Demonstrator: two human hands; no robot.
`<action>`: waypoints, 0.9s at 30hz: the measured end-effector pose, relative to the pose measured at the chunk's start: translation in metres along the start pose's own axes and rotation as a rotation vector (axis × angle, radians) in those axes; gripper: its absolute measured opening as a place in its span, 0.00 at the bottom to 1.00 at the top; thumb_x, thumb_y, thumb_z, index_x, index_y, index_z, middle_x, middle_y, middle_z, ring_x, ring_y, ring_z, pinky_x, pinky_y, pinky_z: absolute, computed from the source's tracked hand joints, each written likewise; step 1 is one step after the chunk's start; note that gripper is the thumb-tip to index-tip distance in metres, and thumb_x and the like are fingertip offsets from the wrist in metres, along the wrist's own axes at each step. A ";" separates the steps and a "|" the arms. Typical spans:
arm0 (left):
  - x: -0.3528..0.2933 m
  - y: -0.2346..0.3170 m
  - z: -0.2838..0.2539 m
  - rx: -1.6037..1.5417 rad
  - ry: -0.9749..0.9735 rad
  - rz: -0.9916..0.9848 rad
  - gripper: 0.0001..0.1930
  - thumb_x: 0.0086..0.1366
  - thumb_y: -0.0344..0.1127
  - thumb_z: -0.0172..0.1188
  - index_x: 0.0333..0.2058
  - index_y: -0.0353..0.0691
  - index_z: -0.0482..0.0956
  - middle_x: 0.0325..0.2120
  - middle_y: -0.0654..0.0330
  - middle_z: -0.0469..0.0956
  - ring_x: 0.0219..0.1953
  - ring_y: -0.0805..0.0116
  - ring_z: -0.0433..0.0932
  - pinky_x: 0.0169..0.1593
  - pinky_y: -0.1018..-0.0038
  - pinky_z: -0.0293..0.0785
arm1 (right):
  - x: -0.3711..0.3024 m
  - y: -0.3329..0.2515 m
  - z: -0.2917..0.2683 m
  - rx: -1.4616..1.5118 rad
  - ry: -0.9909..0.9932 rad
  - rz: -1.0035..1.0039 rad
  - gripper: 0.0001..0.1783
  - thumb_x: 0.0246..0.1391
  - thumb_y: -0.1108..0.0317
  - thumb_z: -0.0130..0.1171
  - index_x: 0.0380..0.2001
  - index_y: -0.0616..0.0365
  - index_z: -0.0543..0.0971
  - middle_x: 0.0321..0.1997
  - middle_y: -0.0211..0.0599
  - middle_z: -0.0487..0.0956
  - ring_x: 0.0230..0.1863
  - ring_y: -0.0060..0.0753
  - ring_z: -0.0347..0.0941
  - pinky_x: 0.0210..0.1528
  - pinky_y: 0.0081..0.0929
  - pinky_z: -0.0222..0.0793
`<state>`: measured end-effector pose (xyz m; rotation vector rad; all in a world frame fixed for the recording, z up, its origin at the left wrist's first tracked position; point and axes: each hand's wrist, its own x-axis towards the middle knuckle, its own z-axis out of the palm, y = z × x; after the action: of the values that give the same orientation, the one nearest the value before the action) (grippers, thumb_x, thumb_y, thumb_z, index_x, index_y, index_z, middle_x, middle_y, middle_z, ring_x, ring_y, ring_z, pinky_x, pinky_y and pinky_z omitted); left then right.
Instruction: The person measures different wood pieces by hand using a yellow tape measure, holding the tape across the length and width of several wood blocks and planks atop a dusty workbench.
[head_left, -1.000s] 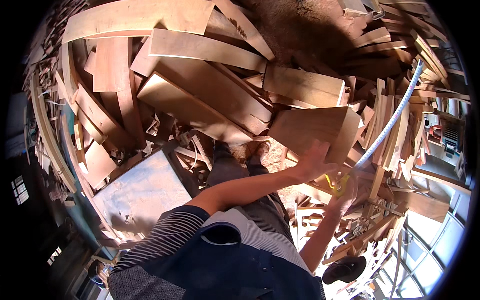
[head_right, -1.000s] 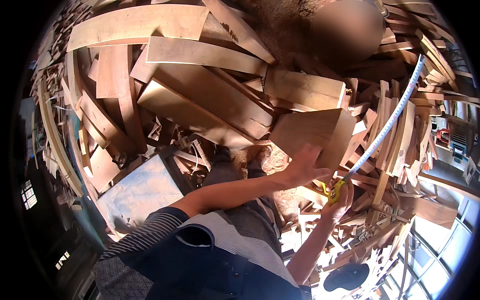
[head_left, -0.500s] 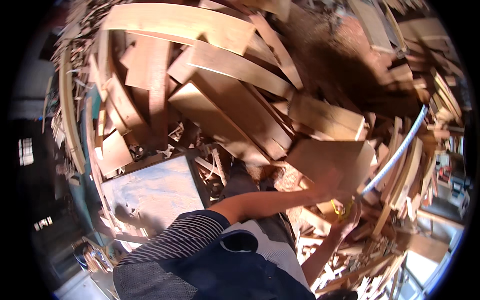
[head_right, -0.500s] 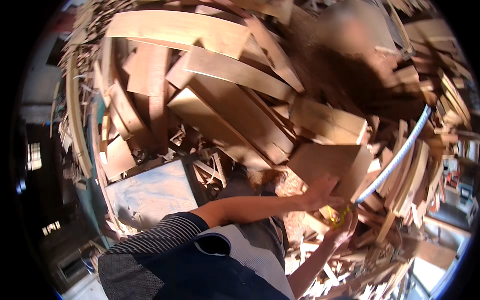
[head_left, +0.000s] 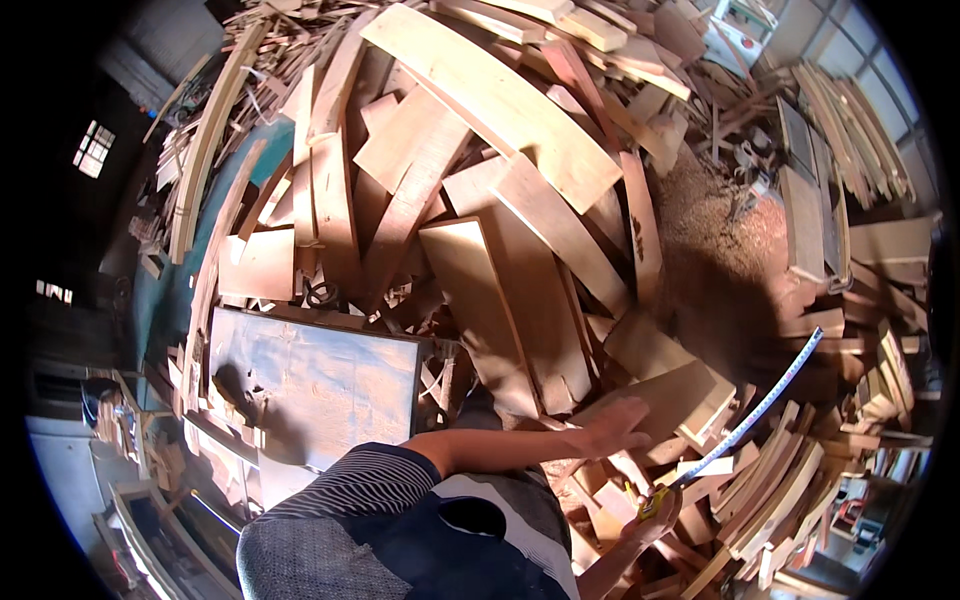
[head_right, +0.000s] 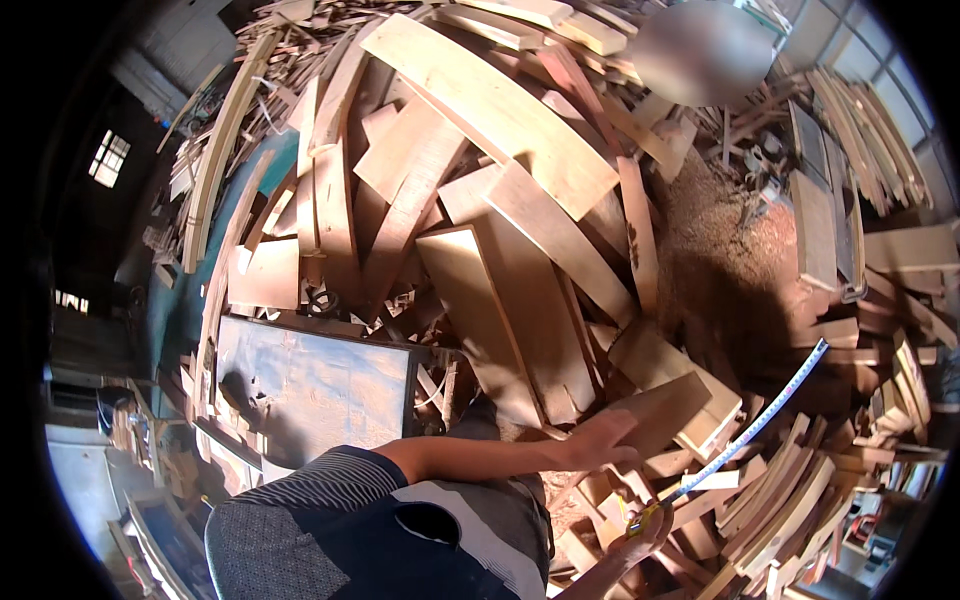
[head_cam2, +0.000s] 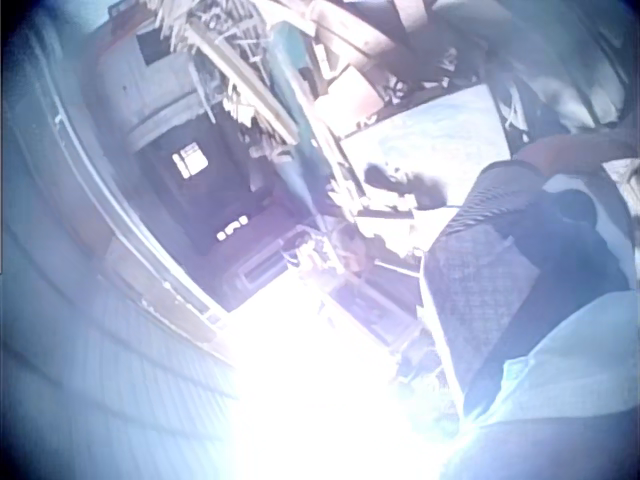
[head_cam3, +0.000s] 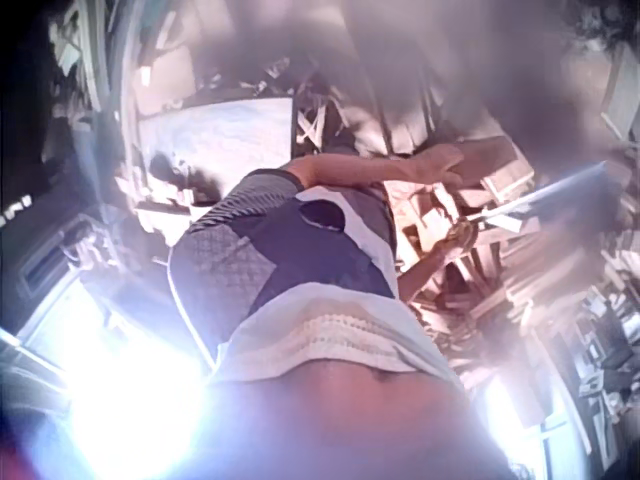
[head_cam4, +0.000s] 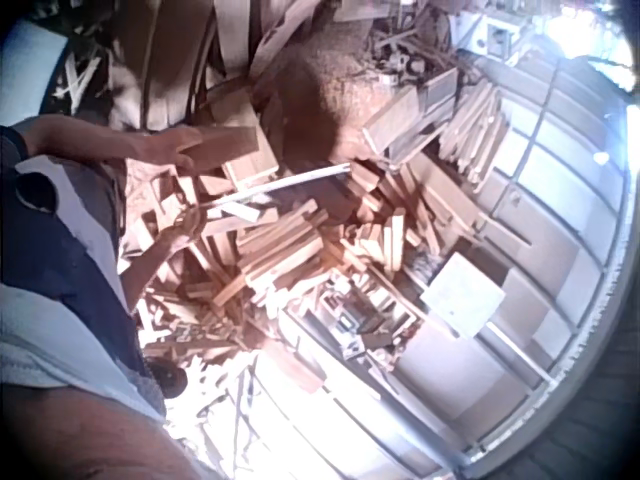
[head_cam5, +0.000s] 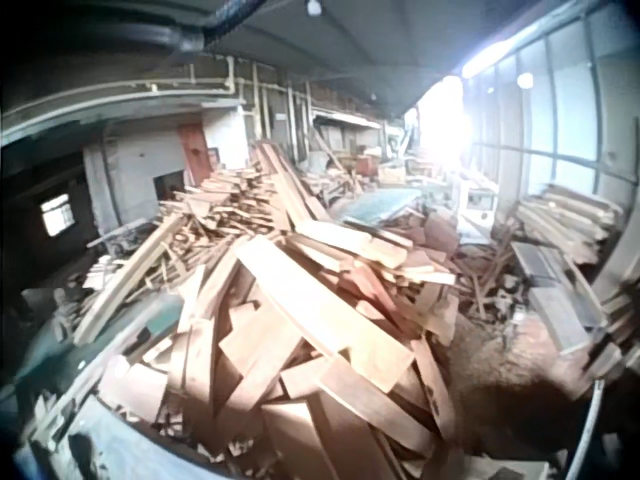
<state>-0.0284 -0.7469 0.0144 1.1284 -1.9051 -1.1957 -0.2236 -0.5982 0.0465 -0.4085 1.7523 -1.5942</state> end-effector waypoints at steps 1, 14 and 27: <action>0.004 -0.010 -0.017 -0.048 0.050 -0.030 0.23 0.60 0.46 0.64 0.44 0.30 0.73 0.46 0.39 0.73 0.51 0.38 0.72 0.55 0.49 0.70 | -0.005 -0.008 0.012 -0.020 -0.005 0.016 0.27 0.63 0.59 0.59 0.61 0.62 0.74 0.42 0.38 0.80 0.38 0.30 0.77 0.33 0.25 0.73; 0.012 -0.161 -0.197 0.216 0.250 -0.595 0.38 0.51 0.59 0.70 0.55 0.38 0.78 0.53 0.43 0.75 0.59 0.43 0.73 0.63 0.52 0.68 | -0.013 -0.017 0.101 -0.201 -0.207 -0.044 0.29 0.62 0.60 0.57 0.64 0.62 0.72 0.38 0.36 0.79 0.32 0.26 0.76 0.28 0.22 0.73; 0.006 -0.239 -0.316 0.105 0.553 -0.473 0.23 0.58 0.46 0.67 0.48 0.38 0.83 0.46 0.49 0.83 0.53 0.48 0.80 0.59 0.60 0.77 | -0.075 -0.024 0.231 -0.422 -0.394 0.007 0.19 0.63 0.64 0.58 0.53 0.63 0.78 0.36 0.33 0.80 0.33 0.23 0.76 0.33 0.20 0.75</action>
<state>0.3112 -0.9298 -0.0762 1.8158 -1.3277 -0.8805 -0.0192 -0.7207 0.0968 -0.8539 1.7607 -1.0391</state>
